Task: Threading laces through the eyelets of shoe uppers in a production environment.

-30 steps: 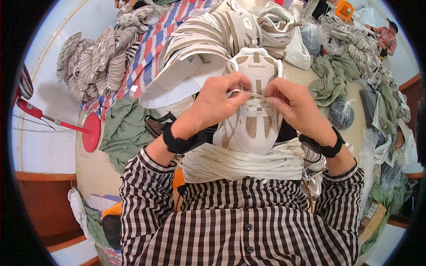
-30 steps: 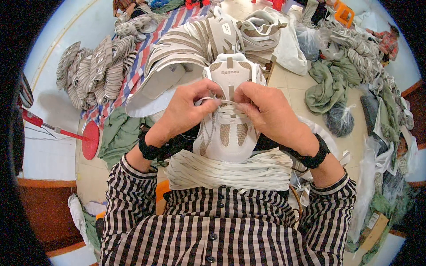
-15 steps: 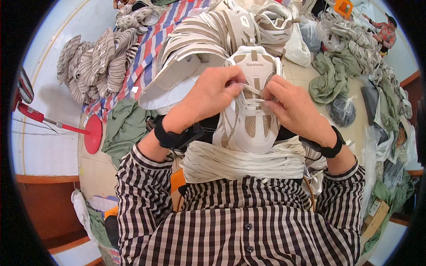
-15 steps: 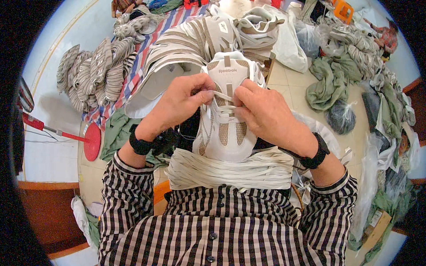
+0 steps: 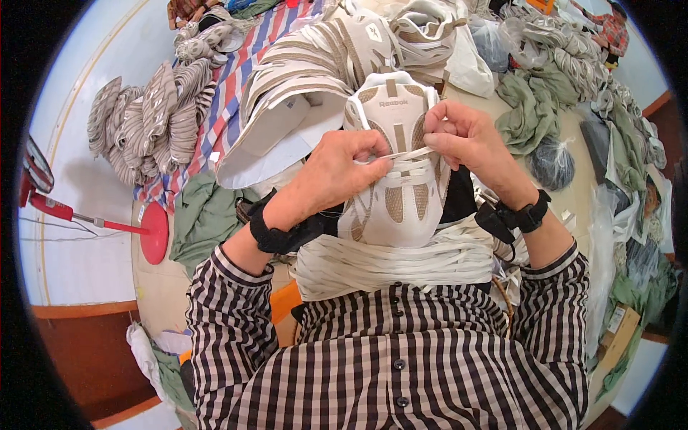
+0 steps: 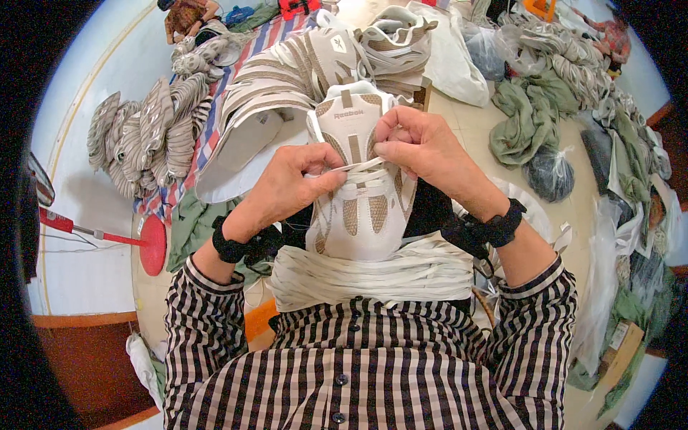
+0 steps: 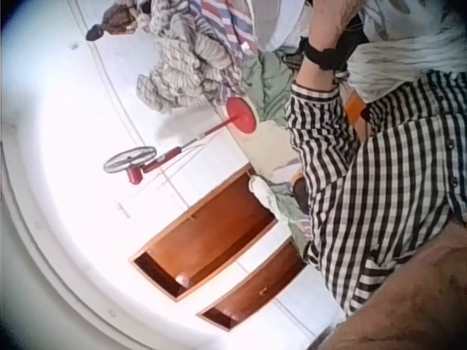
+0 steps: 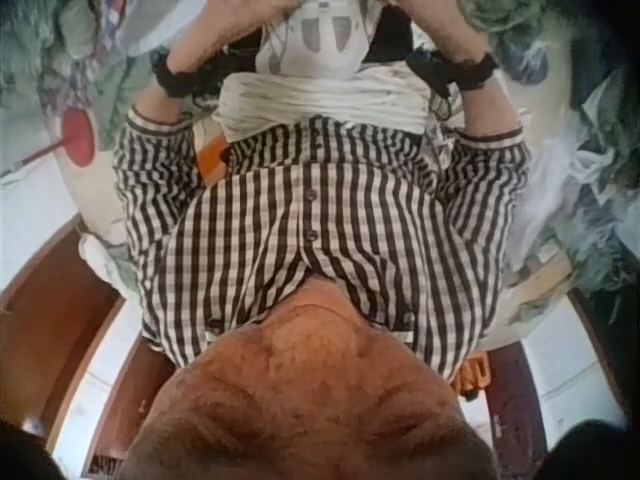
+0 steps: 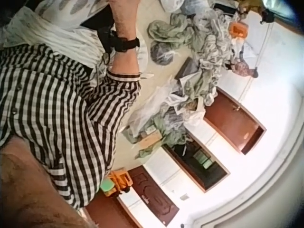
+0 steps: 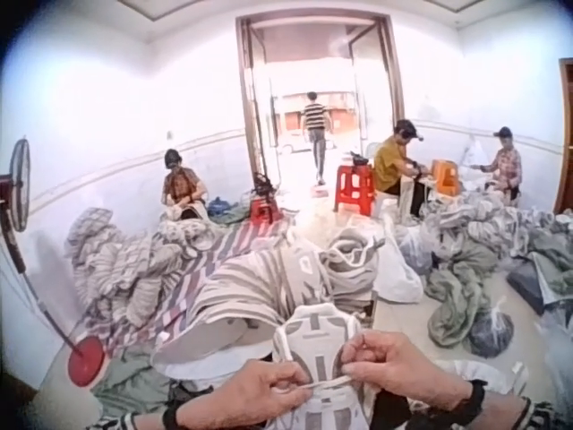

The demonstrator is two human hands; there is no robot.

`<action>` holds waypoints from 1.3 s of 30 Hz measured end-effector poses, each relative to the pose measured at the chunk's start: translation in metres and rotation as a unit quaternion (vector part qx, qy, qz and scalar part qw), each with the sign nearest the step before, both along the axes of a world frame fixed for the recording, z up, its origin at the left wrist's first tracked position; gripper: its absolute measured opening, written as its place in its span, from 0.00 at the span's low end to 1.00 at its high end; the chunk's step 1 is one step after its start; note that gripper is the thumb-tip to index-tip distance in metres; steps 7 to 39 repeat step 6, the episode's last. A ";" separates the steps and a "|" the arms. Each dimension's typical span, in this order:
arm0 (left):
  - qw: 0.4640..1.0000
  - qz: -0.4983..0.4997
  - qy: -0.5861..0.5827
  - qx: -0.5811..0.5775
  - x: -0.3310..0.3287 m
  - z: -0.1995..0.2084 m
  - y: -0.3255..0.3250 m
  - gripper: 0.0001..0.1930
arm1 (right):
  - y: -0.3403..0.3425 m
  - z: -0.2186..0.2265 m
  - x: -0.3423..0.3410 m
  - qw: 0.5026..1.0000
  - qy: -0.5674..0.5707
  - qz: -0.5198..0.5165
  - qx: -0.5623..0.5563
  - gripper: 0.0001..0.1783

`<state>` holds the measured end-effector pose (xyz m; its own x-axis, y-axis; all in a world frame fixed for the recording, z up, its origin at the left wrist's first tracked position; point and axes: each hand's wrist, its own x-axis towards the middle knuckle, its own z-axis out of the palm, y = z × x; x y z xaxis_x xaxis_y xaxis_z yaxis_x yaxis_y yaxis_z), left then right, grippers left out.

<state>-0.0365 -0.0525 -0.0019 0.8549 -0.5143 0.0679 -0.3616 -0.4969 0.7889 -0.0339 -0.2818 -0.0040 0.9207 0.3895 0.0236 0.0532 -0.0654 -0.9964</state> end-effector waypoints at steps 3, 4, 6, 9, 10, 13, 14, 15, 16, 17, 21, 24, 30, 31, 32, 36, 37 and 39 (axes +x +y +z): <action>1.000 -0.015 -0.025 0.001 0.004 -0.008 0.002 0.07 | -0.001 -0.007 0.001 1.000 -0.005 0.007 0.023 0.05; 1.000 -0.020 -0.015 -0.006 0.004 -0.008 0.002 0.07 | -0.002 -0.007 0.001 1.000 -0.008 0.008 0.027 0.05; 1.000 -0.027 -0.004 -0.010 0.006 -0.007 0.001 0.08 | -0.003 -0.008 0.000 0.999 0.015 -0.009 0.048 0.06; 1.000 -0.027 -0.004 -0.010 0.006 -0.007 0.001 0.08 | -0.003 -0.008 0.000 0.999 0.015 -0.009 0.048 0.06; 1.000 -0.027 -0.004 -0.010 0.006 -0.007 0.001 0.08 | -0.003 -0.008 0.000 0.999 0.015 -0.009 0.048 0.06; 1.000 -0.027 -0.004 -0.010 0.006 -0.007 0.001 0.08 | -0.003 -0.008 0.000 0.999 0.015 -0.009 0.048 0.06; 1.000 -0.027 -0.004 -0.010 0.006 -0.007 0.001 0.08 | -0.003 -0.008 0.000 0.999 0.015 -0.009 0.048 0.06; 1.000 -0.027 -0.004 -0.010 0.006 -0.007 0.001 0.08 | -0.003 -0.008 0.000 0.999 0.015 -0.009 0.048 0.06; 1.000 -0.027 -0.004 -0.010 0.006 -0.007 0.001 0.08 | -0.003 -0.008 0.000 0.999 0.015 -0.009 0.048 0.06; 1.000 -0.027 -0.004 -0.010 0.006 -0.007 0.001 0.08 | -0.003 -0.008 0.000 0.999 0.015 -0.009 0.048 0.06; 1.000 -0.027 -0.004 -0.010 0.006 -0.007 0.001 0.08 | -0.003 -0.008 0.000 0.999 0.015 -0.009 0.048 0.06; 1.000 -0.027 -0.004 -0.010 0.006 -0.007 0.001 0.08 | -0.003 -0.008 0.000 0.999 0.015 -0.009 0.048 0.06; 1.000 -0.027 -0.004 -0.010 0.006 -0.007 0.001 0.08 | -0.003 -0.008 0.000 0.999 0.015 -0.009 0.048 0.06; 1.000 -0.027 -0.004 -0.010 0.006 -0.007 0.001 0.08 | -0.003 -0.008 0.000 0.999 0.015 -0.009 0.048 0.06; 1.000 -0.027 -0.004 -0.010 0.006 -0.007 0.001 0.08 | -0.003 -0.008 0.000 0.999 0.015 -0.009 0.048 0.06; 1.000 -0.027 -0.004 -0.010 0.006 -0.007 0.001 0.08 | -0.003 -0.008 0.000 0.999 0.015 -0.009 0.048 0.06; 1.000 -0.027 -0.004 -0.010 0.006 -0.007 0.001 0.08 | -0.003 -0.008 0.000 0.999 0.015 -0.009 0.048 0.06; 1.000 -0.027 -0.004 -0.010 0.006 -0.007 0.001 0.08 | -0.003 -0.008 0.000 0.999 0.015 -0.009 0.048 0.06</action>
